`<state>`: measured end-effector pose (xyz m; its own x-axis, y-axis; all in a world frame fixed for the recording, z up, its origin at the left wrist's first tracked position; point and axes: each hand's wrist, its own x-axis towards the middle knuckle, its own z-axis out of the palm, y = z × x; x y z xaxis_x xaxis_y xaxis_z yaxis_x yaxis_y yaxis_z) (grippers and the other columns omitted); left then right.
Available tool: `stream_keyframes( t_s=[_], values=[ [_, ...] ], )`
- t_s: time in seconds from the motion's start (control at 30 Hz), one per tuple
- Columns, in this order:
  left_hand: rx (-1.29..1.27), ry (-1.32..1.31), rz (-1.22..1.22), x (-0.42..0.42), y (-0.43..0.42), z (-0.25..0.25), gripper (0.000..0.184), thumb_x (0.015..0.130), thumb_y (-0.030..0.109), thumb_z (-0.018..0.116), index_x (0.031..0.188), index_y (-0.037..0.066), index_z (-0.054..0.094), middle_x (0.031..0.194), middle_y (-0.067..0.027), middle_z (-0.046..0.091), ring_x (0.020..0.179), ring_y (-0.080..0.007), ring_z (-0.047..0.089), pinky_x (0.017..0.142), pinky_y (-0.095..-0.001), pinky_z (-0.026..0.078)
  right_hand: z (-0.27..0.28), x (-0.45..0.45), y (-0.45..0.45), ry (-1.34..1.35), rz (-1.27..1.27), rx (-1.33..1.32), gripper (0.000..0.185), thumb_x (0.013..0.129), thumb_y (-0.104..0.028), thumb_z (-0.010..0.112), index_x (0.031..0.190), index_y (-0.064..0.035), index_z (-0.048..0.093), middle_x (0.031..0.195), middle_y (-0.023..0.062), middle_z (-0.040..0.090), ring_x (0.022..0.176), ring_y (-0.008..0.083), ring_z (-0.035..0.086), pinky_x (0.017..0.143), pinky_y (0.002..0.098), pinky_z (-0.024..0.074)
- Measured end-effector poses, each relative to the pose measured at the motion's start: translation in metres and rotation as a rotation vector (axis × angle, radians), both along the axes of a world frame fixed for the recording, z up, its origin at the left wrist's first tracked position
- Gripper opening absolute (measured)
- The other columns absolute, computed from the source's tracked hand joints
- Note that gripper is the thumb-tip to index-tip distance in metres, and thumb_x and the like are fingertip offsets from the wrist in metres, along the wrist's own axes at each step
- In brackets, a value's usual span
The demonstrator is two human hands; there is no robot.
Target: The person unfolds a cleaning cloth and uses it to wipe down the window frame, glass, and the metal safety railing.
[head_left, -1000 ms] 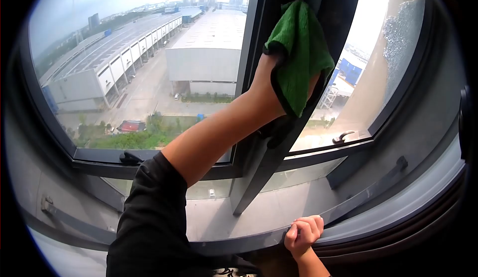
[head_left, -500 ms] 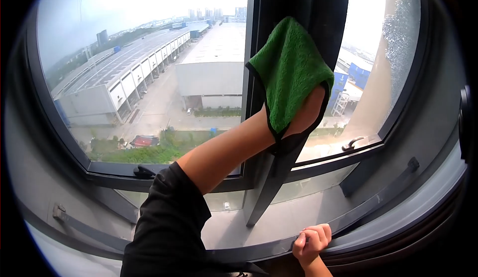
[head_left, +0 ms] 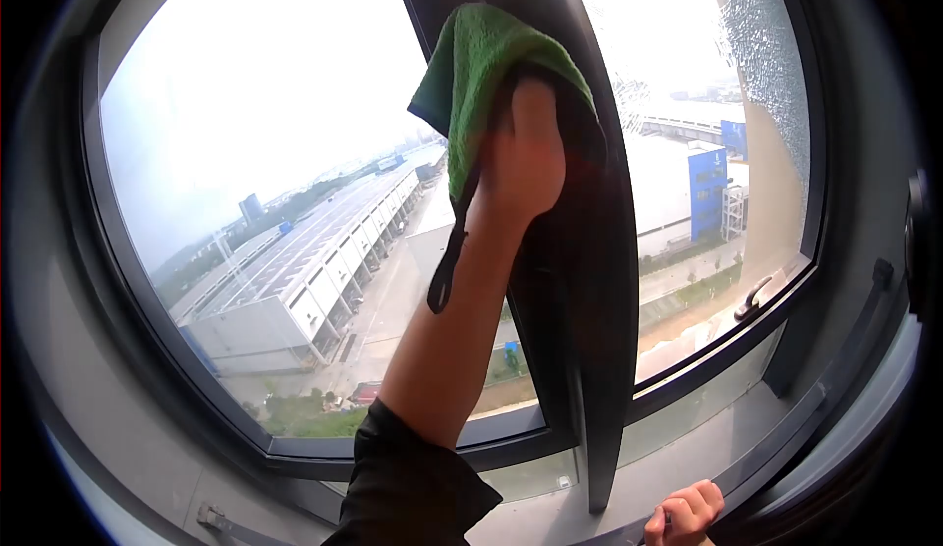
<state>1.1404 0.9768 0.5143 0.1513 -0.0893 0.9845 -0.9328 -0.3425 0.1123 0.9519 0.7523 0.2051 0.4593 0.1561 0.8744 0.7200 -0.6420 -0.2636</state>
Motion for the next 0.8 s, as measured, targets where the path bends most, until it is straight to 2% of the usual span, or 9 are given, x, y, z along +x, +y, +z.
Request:
stream_keyframes(
  t_s=[0.13, 0.23, 0.33, 0.37, 0.43, 0.53, 0.6, 0.73, 0.8],
  values=[
    [0.313, 0.179, 0.077, -0.021, 0.017, -0.181, 0.020, 0.078, 0.006, 0.043, 0.091, 0.002, 0.058, 0.090, -0.0185, 0.055, 0.089, -0.0361, 0.051, 0.080, -0.0426, 0.041, 0.000, 0.000, -0.005, -0.015, 0.009, 0.016, 0.008, 0.069, -0.010, 0.053, 0.062, -0.0061, 0.052, 0.064, 0.0091, 0.053, 0.056, 0.0273, 0.052, 0.055, 0.0375, 0.0419],
    [0.185, 0.243, 0.001, -0.007, 0.029, -0.232, 0.019, 0.077, 0.008, 0.044, 0.088, 0.003, 0.058, 0.089, -0.0166, 0.057, 0.084, -0.0337, 0.054, 0.074, -0.0388, 0.043, -0.001, 0.002, -0.010, -0.030, 0.003, 0.046, 0.010, 0.070, -0.012, 0.052, 0.060, -0.0073, 0.051, 0.063, 0.0084, 0.053, 0.055, 0.0266, 0.051, 0.053, 0.0360, 0.0407],
    [0.117, 0.056, 0.242, 0.003, 0.040, -0.133, 0.019, 0.078, 0.009, 0.046, 0.091, 0.002, 0.058, 0.091, -0.0169, 0.057, 0.086, -0.0337, 0.054, 0.076, -0.0391, 0.044, -0.001, 0.003, -0.013, -0.016, 0.023, 0.070, 0.011, 0.069, -0.012, 0.052, 0.059, -0.0075, 0.050, 0.062, 0.0084, 0.052, 0.054, 0.0266, 0.050, 0.052, 0.0352, 0.0396],
    [0.097, -0.026, 0.337, 0.007, 0.046, -0.084, 0.019, 0.078, 0.010, 0.046, 0.092, 0.002, 0.058, 0.092, -0.0170, 0.057, 0.087, -0.0337, 0.054, 0.077, -0.0392, 0.044, -0.006, 0.003, -0.016, -0.001, 0.052, 0.056, 0.017, 0.078, -0.016, 0.055, 0.064, -0.0055, 0.054, 0.065, 0.0089, 0.057, 0.056, 0.0271, 0.053, 0.055, 0.0354, 0.0428],
    [0.073, -0.138, 0.506, 0.023, 0.061, 0.001, 0.020, 0.079, 0.011, 0.048, 0.094, 0.002, 0.058, 0.094, -0.0172, 0.058, 0.088, -0.0338, 0.054, 0.078, -0.0395, 0.044, -0.020, 0.010, -0.011, -0.065, -0.003, 0.069, 0.014, 0.068, -0.021, 0.055, 0.058, -0.0117, 0.050, 0.058, 0.0003, 0.050, 0.053, 0.0185, 0.046, 0.052, 0.0286, 0.0328],
    [0.062, -0.162, 0.686, 0.037, 0.084, 0.027, 0.022, 0.080, 0.012, 0.049, 0.097, 0.001, 0.058, 0.096, -0.0175, 0.058, 0.091, -0.0338, 0.055, 0.080, -0.0398, 0.044, -0.036, 0.016, -0.016, -0.043, 0.014, 0.061, 0.014, 0.068, -0.022, 0.056, 0.057, -0.0153, 0.049, 0.059, -0.0044, 0.048, 0.050, 0.0133, 0.044, 0.051, 0.0255, 0.0275],
    [0.052, -0.118, 0.771, 0.028, 0.101, -0.024, 0.023, 0.081, 0.013, 0.050, 0.099, 0.000, 0.058, 0.098, -0.0177, 0.058, 0.092, -0.0338, 0.055, 0.082, -0.0400, 0.044, -0.041, 0.014, -0.014, -0.055, -0.003, 0.084, 0.016, 0.071, -0.023, 0.055, 0.058, -0.0159, 0.049, 0.060, -0.0065, 0.049, 0.050, 0.0110, 0.044, 0.051, 0.0246, 0.0268],
    [0.073, 0.035, 0.855, -0.022, 0.122, -0.193, 0.026, 0.082, 0.015, 0.053, 0.103, -0.001, 0.058, 0.101, -0.0181, 0.058, 0.096, -0.0338, 0.055, 0.085, -0.0404, 0.044, -0.043, 0.014, -0.018, -0.041, 0.013, 0.110, 0.016, 0.075, -0.022, 0.054, 0.061, -0.0157, 0.052, 0.063, -0.0082, 0.052, 0.051, 0.0087, 0.046, 0.052, 0.0233, 0.0276],
    [0.074, 0.101, 0.861, -0.036, 0.117, -0.253, 0.028, 0.083, 0.015, 0.054, 0.105, -0.001, 0.058, 0.103, -0.0182, 0.059, 0.097, -0.0339, 0.055, 0.086, -0.0407, 0.044, -0.043, 0.016, -0.019, -0.037, 0.025, 0.132, 0.012, 0.073, -0.020, 0.055, 0.063, -0.0149, 0.052, 0.063, -0.0072, 0.052, 0.052, 0.0080, 0.046, 0.050, 0.0217, 0.0268]
  ],
)
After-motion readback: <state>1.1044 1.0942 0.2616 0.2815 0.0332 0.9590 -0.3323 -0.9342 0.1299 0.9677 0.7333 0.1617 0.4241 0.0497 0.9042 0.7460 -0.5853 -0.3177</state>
